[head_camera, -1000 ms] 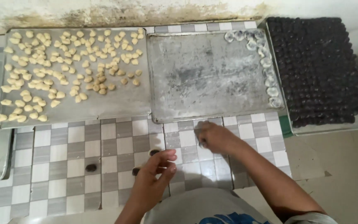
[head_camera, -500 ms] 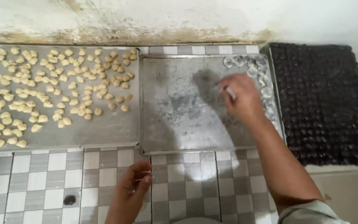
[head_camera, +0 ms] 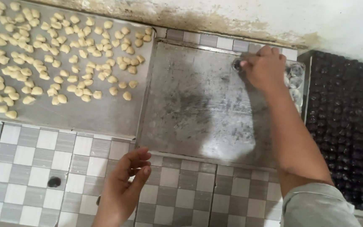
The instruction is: Preparing pastry rolls by placing filling into dough pieces and rolling them into shape on a work surface.
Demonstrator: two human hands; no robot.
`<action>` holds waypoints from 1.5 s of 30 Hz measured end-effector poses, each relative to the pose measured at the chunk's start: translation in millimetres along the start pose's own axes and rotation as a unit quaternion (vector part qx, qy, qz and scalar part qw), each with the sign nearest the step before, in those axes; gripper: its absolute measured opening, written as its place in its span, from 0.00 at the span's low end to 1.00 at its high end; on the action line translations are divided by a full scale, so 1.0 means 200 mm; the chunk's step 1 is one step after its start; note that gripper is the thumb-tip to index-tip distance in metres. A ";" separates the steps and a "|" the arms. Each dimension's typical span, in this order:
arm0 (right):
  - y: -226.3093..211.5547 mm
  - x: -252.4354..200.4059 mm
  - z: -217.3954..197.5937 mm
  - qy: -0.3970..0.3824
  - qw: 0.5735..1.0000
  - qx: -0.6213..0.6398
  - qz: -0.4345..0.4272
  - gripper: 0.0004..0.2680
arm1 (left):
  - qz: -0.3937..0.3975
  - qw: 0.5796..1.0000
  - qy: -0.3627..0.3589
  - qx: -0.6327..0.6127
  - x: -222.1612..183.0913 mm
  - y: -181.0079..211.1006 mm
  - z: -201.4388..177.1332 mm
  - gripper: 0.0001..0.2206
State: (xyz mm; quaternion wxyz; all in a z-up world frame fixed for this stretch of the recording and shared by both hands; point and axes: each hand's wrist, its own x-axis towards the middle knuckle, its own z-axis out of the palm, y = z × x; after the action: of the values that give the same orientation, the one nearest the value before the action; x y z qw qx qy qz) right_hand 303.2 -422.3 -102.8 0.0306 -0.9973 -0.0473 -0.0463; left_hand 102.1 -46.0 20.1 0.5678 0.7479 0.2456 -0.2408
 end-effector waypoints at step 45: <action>-0.27 -0.07 -0.25 -0.240 0.967 0.053 0.070 0.33 | 0.042 0.993 0.112 0.017 0.01 -0.17 -0.09 0.14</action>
State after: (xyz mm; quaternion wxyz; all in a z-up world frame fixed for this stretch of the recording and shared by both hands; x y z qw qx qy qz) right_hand 279.2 -373.0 -51.6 0.0745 -0.9770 0.0146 0.1992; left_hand 83.9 -20.7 -1.2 0.5333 0.7893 0.2724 -0.1354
